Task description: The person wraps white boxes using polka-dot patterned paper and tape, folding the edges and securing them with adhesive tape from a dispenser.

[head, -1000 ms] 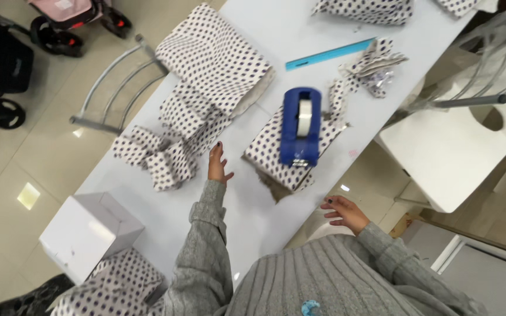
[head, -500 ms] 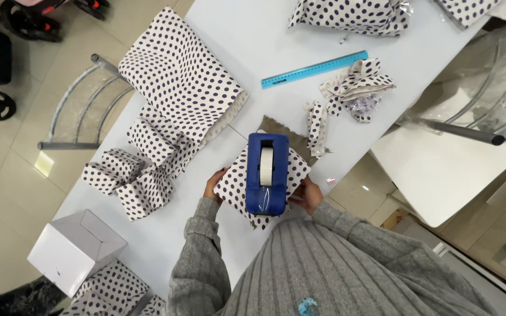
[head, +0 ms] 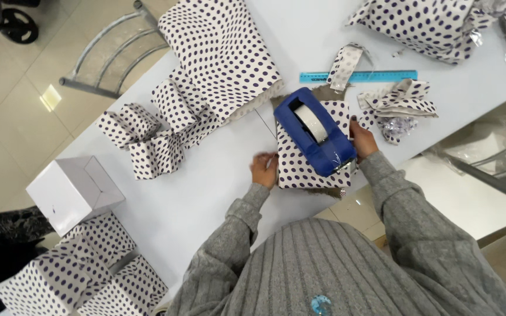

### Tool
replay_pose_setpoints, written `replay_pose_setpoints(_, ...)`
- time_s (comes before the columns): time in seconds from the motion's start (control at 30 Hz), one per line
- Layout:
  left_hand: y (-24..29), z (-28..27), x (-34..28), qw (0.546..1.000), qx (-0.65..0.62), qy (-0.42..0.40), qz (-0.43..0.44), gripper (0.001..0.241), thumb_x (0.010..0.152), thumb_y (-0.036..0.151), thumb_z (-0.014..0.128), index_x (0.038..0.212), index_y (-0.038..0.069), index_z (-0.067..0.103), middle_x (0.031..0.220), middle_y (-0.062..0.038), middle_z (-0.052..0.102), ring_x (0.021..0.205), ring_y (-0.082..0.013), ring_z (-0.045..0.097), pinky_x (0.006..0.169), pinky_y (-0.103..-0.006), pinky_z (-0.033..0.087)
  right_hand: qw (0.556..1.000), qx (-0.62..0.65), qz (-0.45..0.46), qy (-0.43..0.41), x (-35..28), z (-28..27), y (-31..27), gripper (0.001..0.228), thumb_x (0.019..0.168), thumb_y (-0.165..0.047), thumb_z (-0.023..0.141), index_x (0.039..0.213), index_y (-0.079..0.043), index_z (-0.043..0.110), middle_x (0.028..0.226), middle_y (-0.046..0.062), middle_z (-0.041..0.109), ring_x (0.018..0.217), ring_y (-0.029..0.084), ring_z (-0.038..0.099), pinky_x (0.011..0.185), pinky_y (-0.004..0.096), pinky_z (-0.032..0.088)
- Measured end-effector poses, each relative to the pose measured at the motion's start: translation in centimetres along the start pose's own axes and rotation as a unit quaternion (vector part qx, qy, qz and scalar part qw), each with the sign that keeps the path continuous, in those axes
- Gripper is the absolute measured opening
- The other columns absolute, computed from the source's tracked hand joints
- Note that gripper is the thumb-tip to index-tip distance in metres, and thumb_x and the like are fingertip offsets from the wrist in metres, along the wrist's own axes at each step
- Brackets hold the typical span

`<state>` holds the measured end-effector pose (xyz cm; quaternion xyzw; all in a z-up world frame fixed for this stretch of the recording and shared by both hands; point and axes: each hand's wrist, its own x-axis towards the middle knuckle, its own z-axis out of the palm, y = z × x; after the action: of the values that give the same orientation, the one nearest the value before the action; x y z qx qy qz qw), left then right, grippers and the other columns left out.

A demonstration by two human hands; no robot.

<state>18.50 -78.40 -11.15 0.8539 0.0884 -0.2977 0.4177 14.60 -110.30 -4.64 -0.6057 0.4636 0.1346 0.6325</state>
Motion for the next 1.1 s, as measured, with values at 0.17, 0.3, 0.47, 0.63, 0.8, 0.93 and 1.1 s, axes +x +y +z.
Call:
replay_pose_setpoints(0.17,8.9,-7.2,5.3,0.881,0.348,0.215,0.24,0.056,0.095,0.037,0.074,0.15,0.036,0.067,0.178,-0.01,0.021,0.16,-0.0491,0.018,0.124,-0.0627,0.025,0.993,0.101,-0.062,-0.007,-2.0,-3.3,0.8,0.061,0.121,-0.053,0.042,0.148,-0.002,0.062,0.143,0.024,0.064,0.133,0.041,0.061,0.109,0.063,0.051)
replay_pose_setpoints(0.3,9.6,-9.4,10.9,0.897,0.345,0.188,0.202,0.049,0.1,0.027,0.068,0.144,0.007,0.068,0.181,-0.009,0.024,0.165,-0.0442,0.013,0.129,-0.0661,0.016,0.96,0.122,-0.218,0.124,-6.5,-5.8,2.2,0.033,0.125,-0.035,0.052,0.129,-0.007,0.069,0.128,0.015,0.068,0.117,0.026,0.064,0.096,0.047,0.062)
replay_pose_setpoints(0.47,13.2,-15.9,5.0,0.886,0.108,0.323,0.315,0.017,0.101,0.01,0.068,0.117,0.004,0.068,0.171,-0.011,0.039,0.138,-0.0339,0.055,0.111,-0.0525,0.052,0.898,0.124,-0.385,0.173,-13.1,-6.6,3.6,0.012,0.117,0.0,0.057,0.118,-0.007,0.067,0.108,0.011,0.074,0.091,0.022,0.073,0.08,0.033,0.067)
replay_pose_setpoints(0.63,13.8,-21.3,-8.5,0.738,-0.237,0.546,0.317,0.01,0.102,0.007,0.05,0.099,0.007,0.059,0.089,-0.007,0.054,0.078,-0.0188,0.059,0.075,-0.0249,0.053,0.905,0.113,-0.391,-0.122,-18.7,3.9,2.2,0.035,0.104,-0.022,0.068,0.114,0.011,0.071,0.1,0.03,0.077,0.089,0.04,0.08,0.078,0.055,0.066)
replay_pose_setpoints(0.8,0.8,-22.2,-16.8,0.793,-0.186,0.506,0.284,0.016,0.098,0.012,0.059,0.11,0.003,0.062,0.108,-0.013,0.054,0.102,-0.0271,0.051,0.092,-0.0303,0.048,0.893,0.043,-0.128,-0.429,-16.3,16.0,3.6,0.09,0.098,-0.041,0.078,0.172,-0.027,0.027,0.18,0.021,0.023,0.148,0.042,0.044,0.11,0.06,0.049)
replay_pose_setpoints(0.93,-5.2,-15.8,-23.0,0.812,-0.163,0.508,0.238,0.026,0.096,0.016,0.065,0.117,0.001,0.064,0.119,-0.017,0.054,0.116,-0.0322,0.047,0.102,-0.0337,0.045,0.873,-0.058,-0.122,-0.468,-21.0,20.8,-0.1,0.103,0.1,-0.055,0.071,0.175,-0.02,0.009,0.177,0.04,0.004,0.151,0.073,0.017,0.113,0.085,0.029)
replay_pose_setpoints(1.1,-6.4,-7.1,-22.5,0.868,-0.138,0.431,0.204,0.048,0.092,0.022,0.076,0.131,-0.004,0.068,0.142,-0.024,0.054,0.144,-0.0424,0.038,0.122,-0.0403,0.039,0.864,-0.082,-0.134,-0.478,-18.6,24.0,1.9,0.103,0.102,-0.037,0.077,0.174,-0.028,0.004,0.177,0.034,0.02,0.153,0.062,0.037,0.102,0.079,0.045)
